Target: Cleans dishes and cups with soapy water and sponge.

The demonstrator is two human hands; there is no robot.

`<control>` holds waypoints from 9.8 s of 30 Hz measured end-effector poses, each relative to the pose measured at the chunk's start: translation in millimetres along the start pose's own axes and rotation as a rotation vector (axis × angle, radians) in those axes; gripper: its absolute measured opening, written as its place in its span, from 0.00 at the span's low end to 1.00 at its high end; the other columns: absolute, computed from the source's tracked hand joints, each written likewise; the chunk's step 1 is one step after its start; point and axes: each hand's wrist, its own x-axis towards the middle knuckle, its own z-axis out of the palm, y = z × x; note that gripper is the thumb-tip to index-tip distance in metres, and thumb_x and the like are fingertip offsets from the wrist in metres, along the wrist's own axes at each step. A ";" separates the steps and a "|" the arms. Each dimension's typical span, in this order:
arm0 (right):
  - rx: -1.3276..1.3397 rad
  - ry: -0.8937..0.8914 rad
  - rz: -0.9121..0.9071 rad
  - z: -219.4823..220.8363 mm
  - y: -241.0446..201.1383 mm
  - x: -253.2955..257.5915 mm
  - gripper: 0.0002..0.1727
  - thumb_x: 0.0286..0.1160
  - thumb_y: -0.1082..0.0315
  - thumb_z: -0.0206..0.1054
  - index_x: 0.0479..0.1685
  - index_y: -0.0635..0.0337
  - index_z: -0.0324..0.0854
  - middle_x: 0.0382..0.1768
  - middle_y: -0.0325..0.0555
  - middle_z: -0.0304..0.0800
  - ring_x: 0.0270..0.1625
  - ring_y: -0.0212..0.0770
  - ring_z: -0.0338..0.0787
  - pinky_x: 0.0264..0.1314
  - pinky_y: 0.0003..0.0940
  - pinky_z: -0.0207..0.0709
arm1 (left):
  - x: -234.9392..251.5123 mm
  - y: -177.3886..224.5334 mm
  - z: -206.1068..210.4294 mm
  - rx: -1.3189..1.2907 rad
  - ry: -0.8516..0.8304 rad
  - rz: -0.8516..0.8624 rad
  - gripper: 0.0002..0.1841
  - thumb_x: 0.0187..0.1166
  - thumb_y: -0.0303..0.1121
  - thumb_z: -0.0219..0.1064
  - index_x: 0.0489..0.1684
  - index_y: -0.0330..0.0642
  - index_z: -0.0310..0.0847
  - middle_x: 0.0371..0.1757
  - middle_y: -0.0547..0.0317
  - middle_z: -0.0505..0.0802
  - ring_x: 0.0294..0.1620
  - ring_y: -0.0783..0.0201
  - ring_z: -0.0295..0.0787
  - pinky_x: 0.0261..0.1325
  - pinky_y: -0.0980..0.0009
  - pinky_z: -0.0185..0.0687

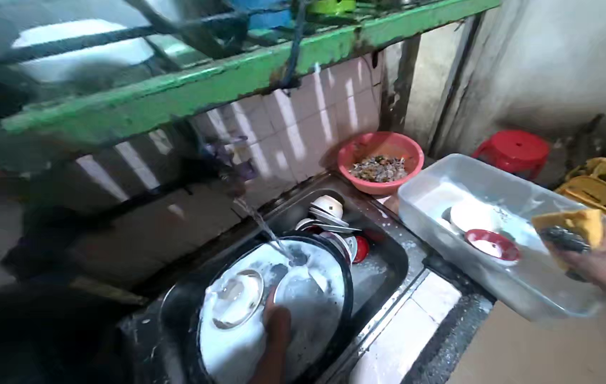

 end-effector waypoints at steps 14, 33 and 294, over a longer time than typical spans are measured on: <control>0.069 -0.163 -0.170 -10.4 -42.6 22.8 0.35 0.65 0.66 0.82 0.73 0.64 0.73 0.55 0.70 0.87 0.59 0.70 0.88 0.60 0.74 0.77 | -45.2 31.4 -50.7 -0.690 0.076 -0.349 0.23 0.90 0.27 0.47 0.82 0.30 0.61 0.75 0.33 0.76 0.69 0.47 0.78 0.70 0.48 0.77; -0.279 -0.645 -0.710 100.2 -157.2 87.1 0.27 0.71 0.61 0.74 0.70 0.61 0.79 0.66 0.61 0.85 0.70 0.67 0.83 0.62 0.69 0.79 | -89.3 333.8 16.1 -1.040 0.065 -0.211 0.16 0.88 0.25 0.52 0.69 0.32 0.73 0.53 0.38 0.88 0.49 0.50 0.90 0.51 0.51 0.88; -0.414 -0.632 -0.557 32.6 -41.5 64.5 0.27 0.74 0.57 0.73 0.71 0.54 0.76 0.52 0.56 0.90 0.56 0.60 0.91 0.58 0.60 0.82 | -51.7 284.1 -13.5 -0.946 -0.072 -0.294 0.25 0.79 0.16 0.52 0.77 0.34 0.67 0.61 0.37 0.84 0.53 0.48 0.87 0.51 0.49 0.87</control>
